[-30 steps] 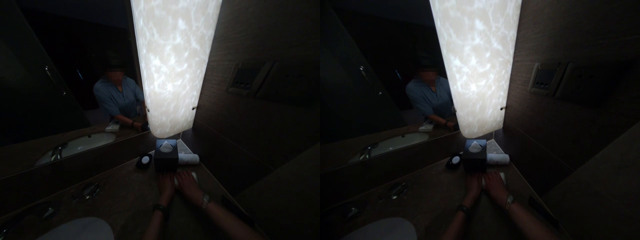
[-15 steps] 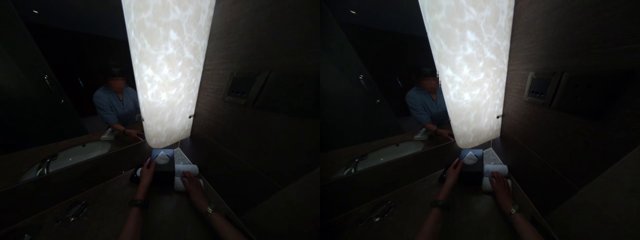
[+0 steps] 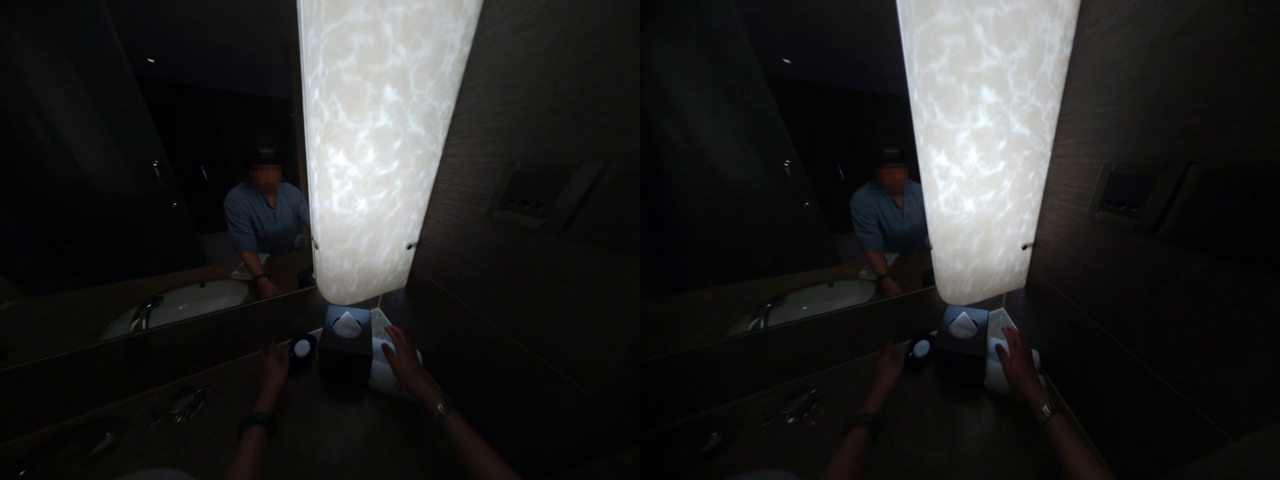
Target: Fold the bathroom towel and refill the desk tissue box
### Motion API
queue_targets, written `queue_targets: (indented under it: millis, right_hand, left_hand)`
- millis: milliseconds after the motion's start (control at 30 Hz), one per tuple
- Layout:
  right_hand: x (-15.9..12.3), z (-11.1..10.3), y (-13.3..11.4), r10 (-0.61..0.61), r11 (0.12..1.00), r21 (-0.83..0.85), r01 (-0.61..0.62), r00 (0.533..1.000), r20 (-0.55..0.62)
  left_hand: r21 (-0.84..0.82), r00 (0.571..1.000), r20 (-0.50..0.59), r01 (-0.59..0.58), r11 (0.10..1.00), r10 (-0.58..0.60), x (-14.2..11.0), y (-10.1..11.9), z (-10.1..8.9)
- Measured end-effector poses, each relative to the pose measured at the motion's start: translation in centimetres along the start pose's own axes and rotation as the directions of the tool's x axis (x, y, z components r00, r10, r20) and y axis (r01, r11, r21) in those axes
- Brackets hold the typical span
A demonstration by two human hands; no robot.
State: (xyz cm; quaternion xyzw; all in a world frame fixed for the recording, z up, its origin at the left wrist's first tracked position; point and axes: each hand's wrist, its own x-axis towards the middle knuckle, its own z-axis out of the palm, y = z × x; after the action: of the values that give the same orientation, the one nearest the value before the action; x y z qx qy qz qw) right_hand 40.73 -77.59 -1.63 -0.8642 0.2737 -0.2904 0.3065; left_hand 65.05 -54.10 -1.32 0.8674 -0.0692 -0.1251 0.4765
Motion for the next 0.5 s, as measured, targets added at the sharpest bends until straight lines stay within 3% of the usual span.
queue_targets:
  millis: [67, 133, 267, 333, 400, 500]
  right_hand:
    - [2.8, 1.8, -0.9, 0.067, 0.988, 0.143, -0.066, 0.998, -0.004]
    - [5.0, 3.9, -2.2, 0.075, 0.982, 0.173, -0.077, 0.997, 0.022]
    - [6.8, 6.4, -4.7, 0.079, 0.982, 0.172, -0.083, 0.996, 0.032]
    - [6.0, 5.3, -5.2, 0.088, 0.985, 0.146, -0.092, 0.996, 0.033]
    - [3.5, 2.5, -4.6, 0.087, 0.991, 0.104, -0.089, 0.996, 0.024]
    - [-4.6, -3.8, -1.4, 0.084, 0.996, -0.005, -0.084, 0.996, 0.002]
  left_hand:
    - [-0.01, 0.997, 0.058, 0.05, 0.999, -0.049, 0.1, -1.7, 0.5]
    - [-0.055, 0.988, 0.111, 0.115, 0.992, -0.109, -0.1, -2.8, 1.9]
    - [-0.137, 0.981, 0.072, 0.19, 0.972, -0.182, -0.6, -3.3, 4.1]
    - [-0.15, 0.981, 0.068, 0.193, 0.97, -0.184, -0.8, -3.3, 4.1]
    - [-0.151, 0.98, 0.083, 0.19, 0.97, -0.18, -0.9, -3.2, 3.5]
    - [-0.143, 0.977, 0.138, 0.184, 0.972, -0.165, -1.0, -3.0, 2.7]
